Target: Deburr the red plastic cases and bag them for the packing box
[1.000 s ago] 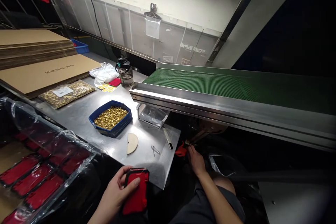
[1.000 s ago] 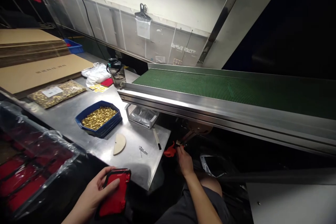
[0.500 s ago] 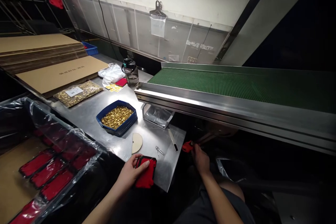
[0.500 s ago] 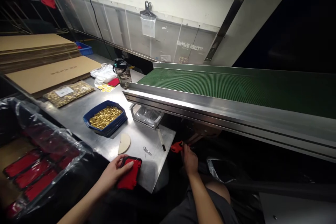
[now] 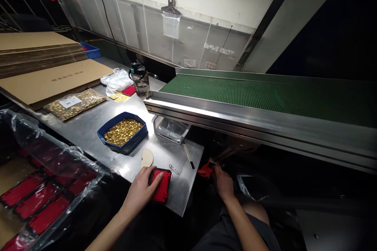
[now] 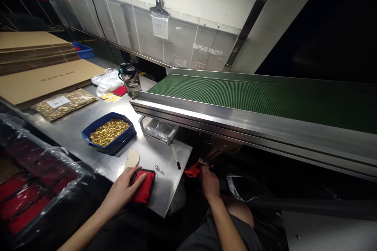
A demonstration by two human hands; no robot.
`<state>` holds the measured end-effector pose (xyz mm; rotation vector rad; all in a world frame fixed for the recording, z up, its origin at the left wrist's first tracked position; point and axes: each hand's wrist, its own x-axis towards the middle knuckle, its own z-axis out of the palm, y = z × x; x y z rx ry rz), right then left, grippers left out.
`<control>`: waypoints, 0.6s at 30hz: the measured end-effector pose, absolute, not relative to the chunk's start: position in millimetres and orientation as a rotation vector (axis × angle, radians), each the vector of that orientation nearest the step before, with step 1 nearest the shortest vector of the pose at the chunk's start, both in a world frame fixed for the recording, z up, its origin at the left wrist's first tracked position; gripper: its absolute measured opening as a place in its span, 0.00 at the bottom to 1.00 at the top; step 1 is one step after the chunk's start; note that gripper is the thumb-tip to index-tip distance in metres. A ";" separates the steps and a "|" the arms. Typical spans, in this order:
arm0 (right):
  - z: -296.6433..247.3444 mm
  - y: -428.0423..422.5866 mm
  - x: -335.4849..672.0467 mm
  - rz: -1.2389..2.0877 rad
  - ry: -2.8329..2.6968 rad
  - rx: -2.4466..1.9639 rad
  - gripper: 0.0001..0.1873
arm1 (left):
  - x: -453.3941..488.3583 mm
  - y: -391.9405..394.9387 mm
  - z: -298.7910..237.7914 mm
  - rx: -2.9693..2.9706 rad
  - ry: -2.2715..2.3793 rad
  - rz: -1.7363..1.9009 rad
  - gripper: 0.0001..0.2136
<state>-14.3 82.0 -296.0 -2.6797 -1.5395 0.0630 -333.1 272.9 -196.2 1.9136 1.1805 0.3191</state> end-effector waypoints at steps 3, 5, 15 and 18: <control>-293.0 72.6 -15.4 0.086 -1.523 -2.694 0.09 | -332.4 272.5 -198.0 1.963 1.175 0.313 0.24; -289.5 66.6 -13.9 0.098 -1.500 -2.693 0.08 | -332.5 272.4 -199.5 1.989 1.171 0.312 0.24; -290.4 68.9 3.5 0.180 -1.362 -2.561 0.11 | -333.7 271.2 -207.4 2.096 1.185 0.328 0.26; -299.3 77.8 8.6 0.215 -1.287 -2.546 0.11 | -334.9 266.4 -206.2 2.151 1.173 0.358 0.26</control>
